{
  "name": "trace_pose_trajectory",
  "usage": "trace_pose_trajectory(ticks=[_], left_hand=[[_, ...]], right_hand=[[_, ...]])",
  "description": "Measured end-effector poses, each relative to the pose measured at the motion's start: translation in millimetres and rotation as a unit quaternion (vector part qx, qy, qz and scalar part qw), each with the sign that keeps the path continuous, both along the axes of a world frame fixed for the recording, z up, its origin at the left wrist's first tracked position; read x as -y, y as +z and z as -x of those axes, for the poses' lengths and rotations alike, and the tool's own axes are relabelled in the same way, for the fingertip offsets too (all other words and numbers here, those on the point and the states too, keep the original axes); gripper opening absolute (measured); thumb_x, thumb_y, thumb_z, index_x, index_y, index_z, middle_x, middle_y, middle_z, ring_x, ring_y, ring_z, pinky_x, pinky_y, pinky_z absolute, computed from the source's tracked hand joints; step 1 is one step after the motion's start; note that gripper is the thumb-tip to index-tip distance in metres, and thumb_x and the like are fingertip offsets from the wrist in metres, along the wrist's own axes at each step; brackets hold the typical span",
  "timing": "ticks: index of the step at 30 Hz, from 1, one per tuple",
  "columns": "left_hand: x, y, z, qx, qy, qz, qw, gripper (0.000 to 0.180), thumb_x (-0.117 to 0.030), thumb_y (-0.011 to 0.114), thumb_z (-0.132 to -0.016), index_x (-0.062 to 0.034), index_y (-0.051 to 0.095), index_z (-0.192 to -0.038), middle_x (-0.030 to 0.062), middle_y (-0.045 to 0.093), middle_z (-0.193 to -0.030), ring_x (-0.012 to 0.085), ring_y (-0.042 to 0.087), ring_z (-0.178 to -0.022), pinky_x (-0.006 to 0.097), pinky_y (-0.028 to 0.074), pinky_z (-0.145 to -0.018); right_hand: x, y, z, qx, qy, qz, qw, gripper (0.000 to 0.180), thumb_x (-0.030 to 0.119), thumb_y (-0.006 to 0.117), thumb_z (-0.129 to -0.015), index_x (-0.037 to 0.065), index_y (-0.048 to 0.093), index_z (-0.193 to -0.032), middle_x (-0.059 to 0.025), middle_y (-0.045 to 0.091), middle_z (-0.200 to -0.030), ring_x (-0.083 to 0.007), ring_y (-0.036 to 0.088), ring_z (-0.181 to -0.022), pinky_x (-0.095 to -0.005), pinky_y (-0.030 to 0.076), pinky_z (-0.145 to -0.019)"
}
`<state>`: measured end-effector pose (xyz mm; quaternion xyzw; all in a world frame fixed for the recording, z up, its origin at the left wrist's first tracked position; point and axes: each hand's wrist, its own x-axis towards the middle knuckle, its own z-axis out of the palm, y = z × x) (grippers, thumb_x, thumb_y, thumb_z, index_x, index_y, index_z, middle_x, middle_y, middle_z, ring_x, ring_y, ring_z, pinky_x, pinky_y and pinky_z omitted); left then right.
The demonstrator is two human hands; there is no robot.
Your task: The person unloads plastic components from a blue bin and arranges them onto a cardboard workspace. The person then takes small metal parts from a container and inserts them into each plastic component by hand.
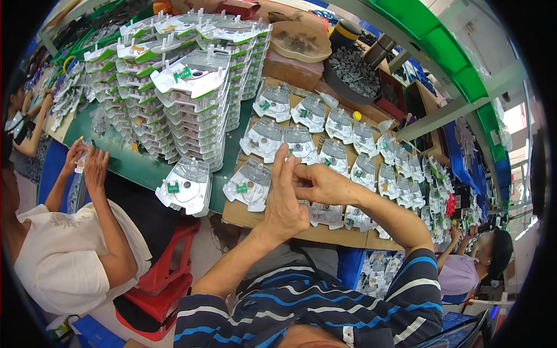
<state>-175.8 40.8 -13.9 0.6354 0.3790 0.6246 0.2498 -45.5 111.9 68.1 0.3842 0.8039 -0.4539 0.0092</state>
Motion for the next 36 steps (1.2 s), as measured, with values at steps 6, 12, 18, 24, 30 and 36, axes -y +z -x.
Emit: trace_pose_trajectory(ticks=[6,12,18,24,30,36], left_hand=[[-1.7,11.9,17.4,0.022,0.085,0.051,0.995,0.089,0.008,0.055,-0.072,0.002,0.013,-0.15,0.0296,0.02,-0.152,0.0422,0.044,-0.126,0.04,0.053,-0.088],[25.1,9.2,13.9,0.044,0.042,0.111,0.992,0.066,0.01,0.058,-0.079,0.0045,0.034,-0.14,0.0242,0.049,-0.127,0.0323,0.058,-0.109,0.033,0.056,-0.076],[59.9,0.6,19.0,0.046,0.02,0.18,0.982,0.055,0.012,0.058,-0.078,0.0042,0.044,-0.13,0.0218,0.054,-0.123,0.0299,0.063,-0.101,0.033,0.055,-0.074],[66.3,-2.4,21.9,0.061,0.032,0.202,0.977,0.048,0.012,0.056,-0.078,0.005,0.049,-0.124,0.0214,0.058,-0.118,0.0305,0.065,-0.097,0.033,0.055,-0.074],[69.5,6.1,13.5,0.027,0.01,0.195,0.98,0.039,0.01,0.055,-0.079,0.0035,0.055,-0.117,0.0176,0.064,-0.107,0.0307,0.066,-0.093,0.035,0.054,-0.076],[75.5,4.6,3.3,0.016,-0.029,0.216,0.976,0.026,0.006,0.056,-0.085,-0.0005,0.06,-0.11,0.0128,0.068,-0.099,0.0225,0.067,-0.074,0.03,0.054,-0.061]], right_hand=[[-53.5,11.3,8.1,-0.097,-0.108,0.028,0.989,0.015,0.014,0.061,-0.094,0.0,0.064,-0.09,-0.0046,0.067,-0.079,-0.0087,0.061,-0.065,-0.0265,0.05,-0.06],[-145.6,-59.4,29.3,-0.069,-0.131,-0.458,0.876,0.016,0.016,0.067,-0.086,0.001,0.062,-0.085,-0.0186,0.066,-0.082,-0.0386,0.064,-0.076,-0.0464,0.049,-0.067],[-153.6,-86.1,47.2,-0.001,0.027,-0.573,0.819,0.012,0.013,0.064,-0.082,0.002,0.059,-0.08,-0.0145,0.064,-0.079,-0.0322,0.064,-0.08,-0.0446,0.051,-0.069],[-164.1,-74.0,56.7,0.008,-0.109,-0.384,0.917,0.015,0.017,0.068,-0.08,0.002,0.069,-0.082,-0.0155,0.069,-0.074,-0.0353,0.066,-0.072,-0.045,0.052,-0.068],[-195.2,-66.0,27.8,-0.015,-0.131,-0.22,0.967,0.027,0.028,0.077,-0.075,0.003,0.074,-0.086,-0.0164,0.071,-0.077,-0.0309,0.07,-0.074,-0.0386,0.053,-0.069],[-174.5,-26.5,-18.9,-0.037,-0.214,-0.577,0.787,0.022,0.028,0.07,-0.084,0.007,0.068,-0.09,-0.0133,0.066,-0.086,-0.0329,0.063,-0.09,-0.0462,0.048,-0.076]])
